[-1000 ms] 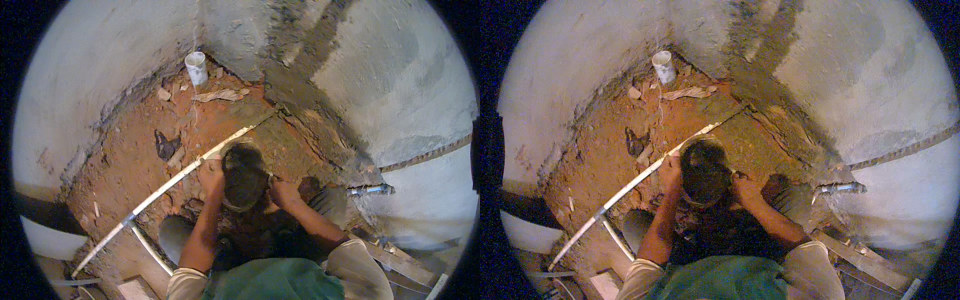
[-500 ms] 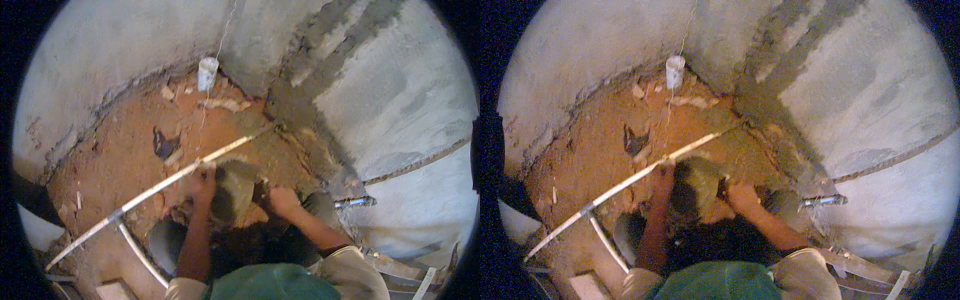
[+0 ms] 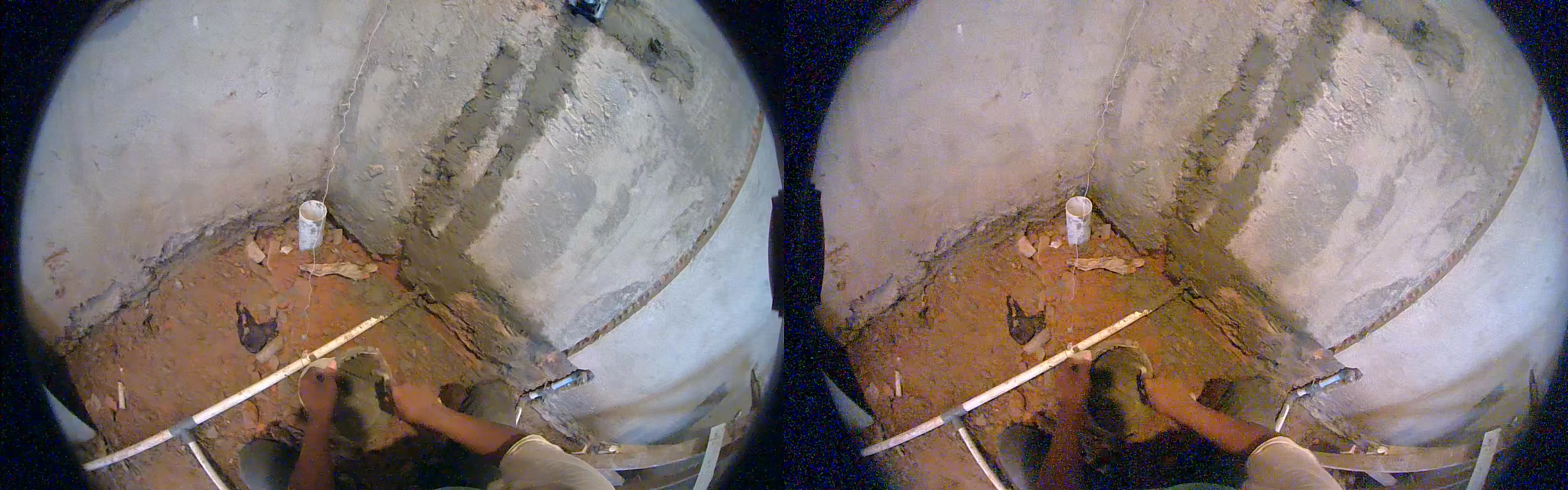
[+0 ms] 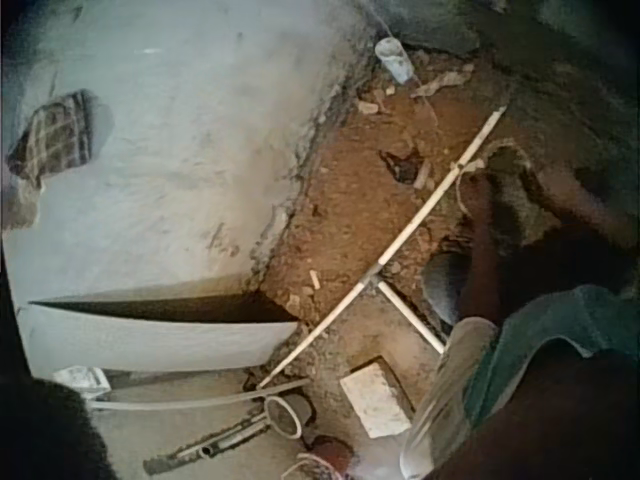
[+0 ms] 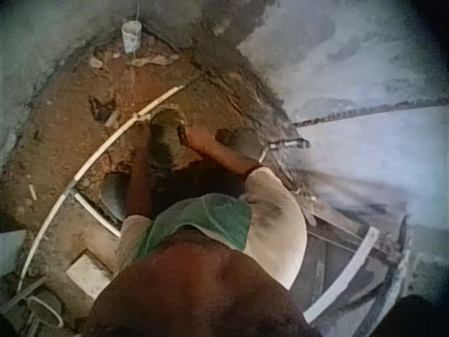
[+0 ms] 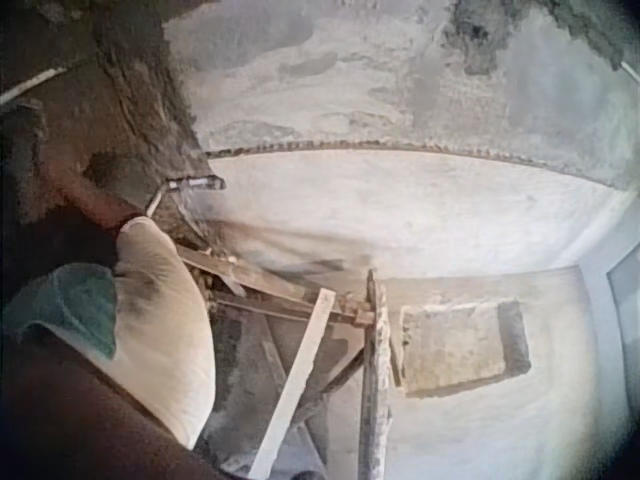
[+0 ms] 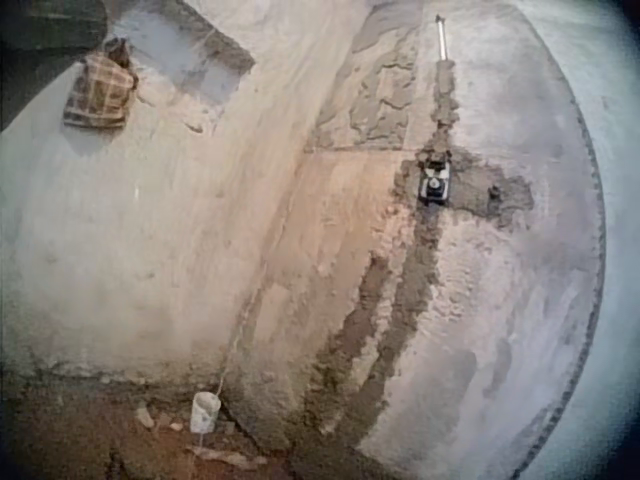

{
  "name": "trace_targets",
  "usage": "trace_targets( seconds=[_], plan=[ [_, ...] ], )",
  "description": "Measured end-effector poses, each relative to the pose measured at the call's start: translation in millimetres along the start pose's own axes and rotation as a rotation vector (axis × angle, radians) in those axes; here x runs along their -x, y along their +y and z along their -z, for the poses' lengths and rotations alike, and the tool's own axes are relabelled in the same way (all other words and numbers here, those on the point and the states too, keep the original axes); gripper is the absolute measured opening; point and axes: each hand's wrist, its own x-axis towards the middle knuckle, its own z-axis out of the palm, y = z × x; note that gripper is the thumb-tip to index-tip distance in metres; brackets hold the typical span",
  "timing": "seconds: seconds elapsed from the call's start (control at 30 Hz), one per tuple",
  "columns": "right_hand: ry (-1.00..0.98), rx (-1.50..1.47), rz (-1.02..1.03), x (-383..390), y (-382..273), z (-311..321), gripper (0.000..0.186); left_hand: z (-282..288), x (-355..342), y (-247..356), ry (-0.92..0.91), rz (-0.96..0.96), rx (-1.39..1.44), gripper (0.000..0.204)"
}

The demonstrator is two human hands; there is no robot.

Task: The person applies mortar to a wall using a trowel. The person scoops mortar from a bucket and spreads it onto the concrete surface in vertical strokes.

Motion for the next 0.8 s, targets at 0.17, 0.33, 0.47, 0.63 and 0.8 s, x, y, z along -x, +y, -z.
trace_targets(
  seconds=[0.17,0.33,0.47,0.63,0.8],
  plan=[
    [-0.058,0.072,0.076,-10,-23,-28,0.038,10,-4,26,-0.097,0.152,-0.172,0.043],
    [-0.131,0.106,0.071,19,18,11,0.037,-7,-7,12,-0.112,0.11,0.06,0.041],
    [-0.069,-0.031,0.042,1,13,23,0.038,-7,-10,20,-0.157,0.121,0.107,0.041],
    [-0.026,-0.146,0.032,-2,5,43,0.039,-6,-23,30,-0.198,0.136,0.134,0.04],
    [-0.02,-0.203,0.039,-6,2,49,0.04,7,-41,27,-0.2,0.178,0.115,0.04]
  ],
)
